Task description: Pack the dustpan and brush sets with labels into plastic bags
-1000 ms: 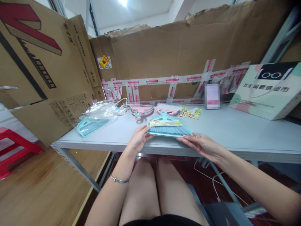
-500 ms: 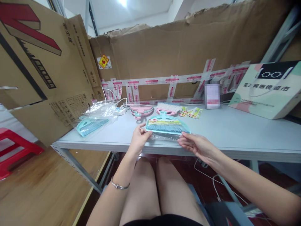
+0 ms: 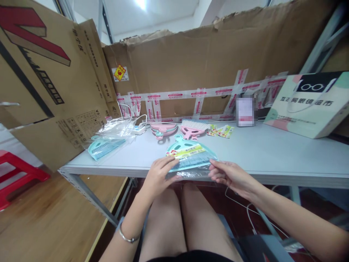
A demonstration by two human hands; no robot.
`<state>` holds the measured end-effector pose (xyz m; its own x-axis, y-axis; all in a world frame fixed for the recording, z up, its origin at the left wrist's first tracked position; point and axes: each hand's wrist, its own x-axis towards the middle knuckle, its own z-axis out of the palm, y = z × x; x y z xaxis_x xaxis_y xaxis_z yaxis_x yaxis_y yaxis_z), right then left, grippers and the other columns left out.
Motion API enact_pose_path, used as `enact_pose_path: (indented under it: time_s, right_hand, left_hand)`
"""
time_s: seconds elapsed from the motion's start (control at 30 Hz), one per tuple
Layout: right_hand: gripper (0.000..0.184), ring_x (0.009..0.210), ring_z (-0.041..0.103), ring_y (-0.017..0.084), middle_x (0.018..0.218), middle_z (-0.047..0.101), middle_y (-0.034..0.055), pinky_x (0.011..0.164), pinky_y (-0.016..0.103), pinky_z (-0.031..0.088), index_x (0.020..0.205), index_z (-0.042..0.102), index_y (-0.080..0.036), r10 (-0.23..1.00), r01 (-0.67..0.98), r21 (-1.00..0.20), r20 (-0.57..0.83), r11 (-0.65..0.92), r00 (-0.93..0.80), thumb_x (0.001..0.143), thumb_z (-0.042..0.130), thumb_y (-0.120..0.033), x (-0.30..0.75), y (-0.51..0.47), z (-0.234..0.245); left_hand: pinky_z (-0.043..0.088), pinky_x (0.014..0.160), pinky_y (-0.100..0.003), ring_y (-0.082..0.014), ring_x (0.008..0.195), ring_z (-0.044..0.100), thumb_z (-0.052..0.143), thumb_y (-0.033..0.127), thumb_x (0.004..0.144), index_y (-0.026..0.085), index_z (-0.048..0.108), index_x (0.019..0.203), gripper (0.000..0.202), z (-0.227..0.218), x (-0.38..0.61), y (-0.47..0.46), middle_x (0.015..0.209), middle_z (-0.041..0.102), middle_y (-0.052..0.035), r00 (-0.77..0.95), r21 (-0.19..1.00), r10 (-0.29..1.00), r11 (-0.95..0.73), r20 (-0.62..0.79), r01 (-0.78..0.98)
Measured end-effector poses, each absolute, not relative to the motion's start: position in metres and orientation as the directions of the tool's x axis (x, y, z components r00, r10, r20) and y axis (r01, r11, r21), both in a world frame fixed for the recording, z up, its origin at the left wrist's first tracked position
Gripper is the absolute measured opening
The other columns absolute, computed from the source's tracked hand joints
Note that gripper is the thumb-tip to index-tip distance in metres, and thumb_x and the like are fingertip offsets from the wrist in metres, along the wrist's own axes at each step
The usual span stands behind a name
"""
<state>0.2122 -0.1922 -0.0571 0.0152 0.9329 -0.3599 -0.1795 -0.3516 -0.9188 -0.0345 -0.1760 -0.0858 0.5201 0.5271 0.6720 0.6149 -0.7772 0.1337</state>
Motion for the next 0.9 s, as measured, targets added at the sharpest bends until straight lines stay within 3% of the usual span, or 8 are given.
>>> enact_pose_path:
  time_s: [0.13,0.2,0.33,0.4,0.47,0.6,0.73,0.9]
  right_hand:
    - [0.034,0.046,0.060,0.012,0.058,0.065,0.0047,0.048,0.021,0.050,0.086,0.059,-0.012,0.962,0.181,-0.952,-0.262,-0.245,-0.076,0.083,0.057,-0.046,0.226,-0.192,-0.064]
    - [0.054,0.040,0.055,0.014,0.054,0.061,0.0015,0.043,0.027,0.047,0.100,0.053,-0.013,0.999,0.490,-0.872,-0.026,-0.007,-0.032,0.074,0.060,-0.060,0.238,-0.195,-0.071]
    - [0.080,0.074,0.064,0.027,0.086,0.065,0.0130,0.063,0.039,0.051,0.111,0.049,-0.014,0.649,0.821,-0.205,0.721,0.532,-0.241,0.059,0.062,-0.073,0.256,-0.200,-0.089]
    - [0.071,0.100,0.059,0.032,0.108,0.062,0.0179,0.081,0.044,0.047,0.116,0.049,-0.015,0.434,0.764,0.101,0.772,0.638,-0.465,0.068,0.061,-0.066,0.255,-0.198,-0.095]
    - [0.043,0.106,0.057,0.027,0.113,0.062,0.0137,0.090,0.044,0.041,0.115,0.051,-0.019,0.362,0.699,0.206,0.737,0.685,-0.571,0.082,0.060,-0.044,0.250,-0.193,-0.098]
    - [0.012,0.091,0.064,0.017,0.092,0.070,0.0026,0.089,0.037,0.040,0.093,0.058,-0.022,0.389,0.643,0.002,0.794,0.766,-0.467,0.090,0.048,-0.016,0.241,-0.180,-0.099]
    - [0.019,0.075,0.060,0.017,0.075,0.065,0.0018,0.074,0.034,0.042,0.078,0.056,-0.021,0.604,0.701,-0.280,0.751,0.656,-0.266,0.092,0.045,-0.028,0.231,-0.177,-0.098]
    - [0.016,0.075,0.054,0.021,0.076,0.058,0.0047,0.070,0.034,0.043,0.088,0.051,-0.021,0.752,0.745,-0.476,0.657,0.468,-0.052,0.088,0.046,-0.036,0.212,-0.175,-0.099]
  left_hand:
    - [0.047,0.090,-0.036,-0.0191,0.104,0.063,0.052,0.027,0.088,0.021,0.058,0.113,0.026,-0.095,-0.035,-0.163,0.110,0.068,-0.0075,0.571,-0.177,0.315,-0.743,0.758,0.645]
    - [0.045,0.093,-0.035,-0.0184,0.106,0.062,0.053,0.026,0.088,0.020,0.058,0.112,0.026,-0.096,-0.036,-0.163,0.110,0.068,-0.0081,0.595,-0.266,0.251,-0.718,0.763,0.644]
    - [0.043,0.094,-0.034,-0.0183,0.107,0.061,0.056,0.028,0.086,0.017,0.059,0.111,0.027,-0.097,-0.042,-0.163,0.113,0.067,-0.0101,0.634,-0.343,0.182,-0.713,0.752,0.611]
    - [0.043,0.094,-0.033,-0.0175,0.102,0.063,0.057,0.028,0.085,0.017,0.059,0.111,0.028,-0.097,-0.043,-0.161,0.107,0.070,-0.0083,0.639,-0.350,0.146,-0.734,0.755,0.581]
    - [0.042,0.095,-0.034,-0.0171,0.097,0.065,0.059,0.028,0.084,0.016,0.059,0.110,0.029,-0.097,-0.043,-0.160,0.101,0.072,-0.0066,0.629,-0.339,0.111,-0.764,0.769,0.549]
    - [0.034,0.101,-0.038,-0.0144,0.085,0.067,0.059,0.022,0.084,0.020,0.063,0.097,0.014,-0.099,-0.034,-0.162,0.087,0.074,-0.0010,0.460,-0.142,0.169,-0.812,0.871,0.567]
    - [0.029,0.099,-0.040,-0.0116,0.069,0.064,0.056,0.019,0.085,0.021,0.060,0.073,0.013,-0.101,-0.017,-0.170,0.068,0.069,0.0043,0.212,0.152,0.379,-0.732,0.901,0.664]
    - [0.033,0.089,-0.039,-0.0139,0.067,0.057,0.049,0.026,0.088,0.020,0.055,0.070,0.020,-0.102,0.000,-0.177,0.067,0.062,0.0018,0.113,0.305,0.602,-0.547,0.790,0.779]
